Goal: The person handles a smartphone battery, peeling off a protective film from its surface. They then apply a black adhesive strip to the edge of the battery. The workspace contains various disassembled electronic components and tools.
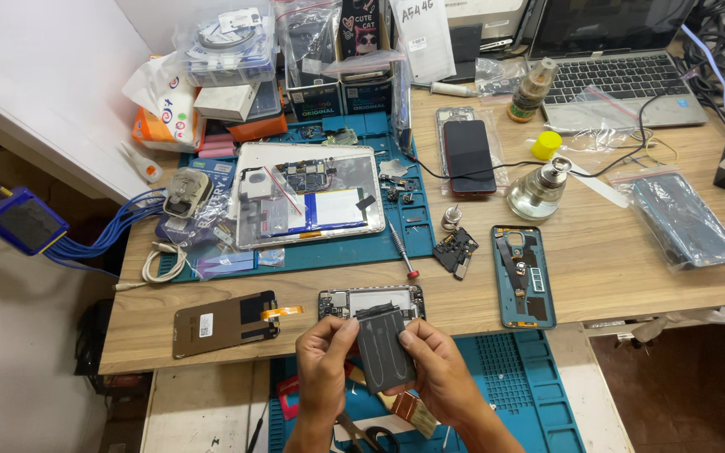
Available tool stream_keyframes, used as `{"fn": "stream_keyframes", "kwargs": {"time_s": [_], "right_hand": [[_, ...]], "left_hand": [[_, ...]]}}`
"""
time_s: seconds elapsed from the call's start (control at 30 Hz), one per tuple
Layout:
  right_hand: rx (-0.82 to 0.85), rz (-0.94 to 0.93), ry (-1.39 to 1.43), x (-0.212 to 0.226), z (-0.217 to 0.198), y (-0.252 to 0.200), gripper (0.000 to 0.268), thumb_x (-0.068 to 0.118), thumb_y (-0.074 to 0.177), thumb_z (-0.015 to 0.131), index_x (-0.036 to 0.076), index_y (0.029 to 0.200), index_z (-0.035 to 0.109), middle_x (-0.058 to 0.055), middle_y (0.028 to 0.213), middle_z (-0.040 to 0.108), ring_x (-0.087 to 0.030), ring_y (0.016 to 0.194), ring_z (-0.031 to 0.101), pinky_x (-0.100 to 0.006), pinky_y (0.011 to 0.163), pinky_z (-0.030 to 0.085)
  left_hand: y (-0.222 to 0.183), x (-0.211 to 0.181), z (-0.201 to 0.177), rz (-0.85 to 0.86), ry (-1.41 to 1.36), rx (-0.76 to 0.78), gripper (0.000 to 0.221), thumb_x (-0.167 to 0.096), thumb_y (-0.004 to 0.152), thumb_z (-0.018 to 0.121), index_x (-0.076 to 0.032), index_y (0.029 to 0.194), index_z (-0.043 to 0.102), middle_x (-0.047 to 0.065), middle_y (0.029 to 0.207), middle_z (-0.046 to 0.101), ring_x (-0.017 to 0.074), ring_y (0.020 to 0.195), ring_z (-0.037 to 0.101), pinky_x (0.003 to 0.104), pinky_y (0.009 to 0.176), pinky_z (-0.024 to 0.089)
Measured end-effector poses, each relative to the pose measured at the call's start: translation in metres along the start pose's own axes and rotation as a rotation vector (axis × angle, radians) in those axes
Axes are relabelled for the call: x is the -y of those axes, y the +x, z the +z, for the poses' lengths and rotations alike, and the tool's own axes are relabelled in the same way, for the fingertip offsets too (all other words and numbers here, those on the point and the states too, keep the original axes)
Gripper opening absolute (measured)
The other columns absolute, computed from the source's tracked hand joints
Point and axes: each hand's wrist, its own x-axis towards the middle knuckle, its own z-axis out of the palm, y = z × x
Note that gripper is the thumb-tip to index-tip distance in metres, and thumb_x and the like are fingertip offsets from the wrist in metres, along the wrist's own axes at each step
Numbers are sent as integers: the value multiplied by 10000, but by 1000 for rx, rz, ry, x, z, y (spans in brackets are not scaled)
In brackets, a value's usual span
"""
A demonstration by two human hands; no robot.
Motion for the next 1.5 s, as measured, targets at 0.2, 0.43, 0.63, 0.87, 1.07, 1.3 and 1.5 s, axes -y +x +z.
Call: {"fn": "stream_keyframes", "kwargs": {"time_s": [0.2,0.43,0.63,0.87,1.07,1.3,1.5], "right_hand": [[-22,-10,-178,2,7,-3,170,173,857,558,18,837,492,-163,742,540,-326,626,666,-363,417,577],[-10,-131,-254,2,9,-5,180,179,842,566,18,794,502,-126,687,506,-295,573,641,-372,435,606],[23,-162,-368,1,10,-7,188,176,850,551,1,787,524,-113,663,518,-267,550,652,-359,454,624],[-41,-423,-645,9,18,-13,178,194,800,598,20,839,595,-80,736,635,-163,645,655,-296,541,610],[-150,-1260,-1191,22,24,-19,162,129,762,678,62,879,588,-73,766,551,-152,564,507,-249,509,450],[-92,-1260,-1142,24,21,-22,85,96,788,642,50,856,618,-83,744,525,-180,602,524,-270,530,450],[-235,-1242,-1088,20,21,-18,178,84,759,682,49,917,607,-101,835,513,-168,700,538,-213,521,527]], "left_hand": [[-2,-2,-5,70,187,-32,241,-238,810,564,-78,632,541,81,575,619,210,568,643,308,443,552],[-5,-4,5,85,238,-62,238,-216,798,613,-27,655,637,51,558,594,129,514,540,267,412,449],[-7,-2,4,220,288,-101,338,-220,835,579,-81,541,489,-15,478,386,92,470,335,279,411,298],[-11,-5,6,272,365,-104,332,-248,843,569,-85,560,513,-8,461,431,97,424,403,265,361,337],[-14,-16,14,403,561,-103,350,-227,824,569,-82,512,506,-8,439,434,86,416,387,281,377,311],[-11,-3,9,151,320,67,328,-223,858,595,-63,575,545,-28,514,394,73,521,328,271,451,286],[-13,-4,16,-149,80,170,242,-231,849,525,-16,926,604,102,799,575,157,700,541,285,564,542]]}}
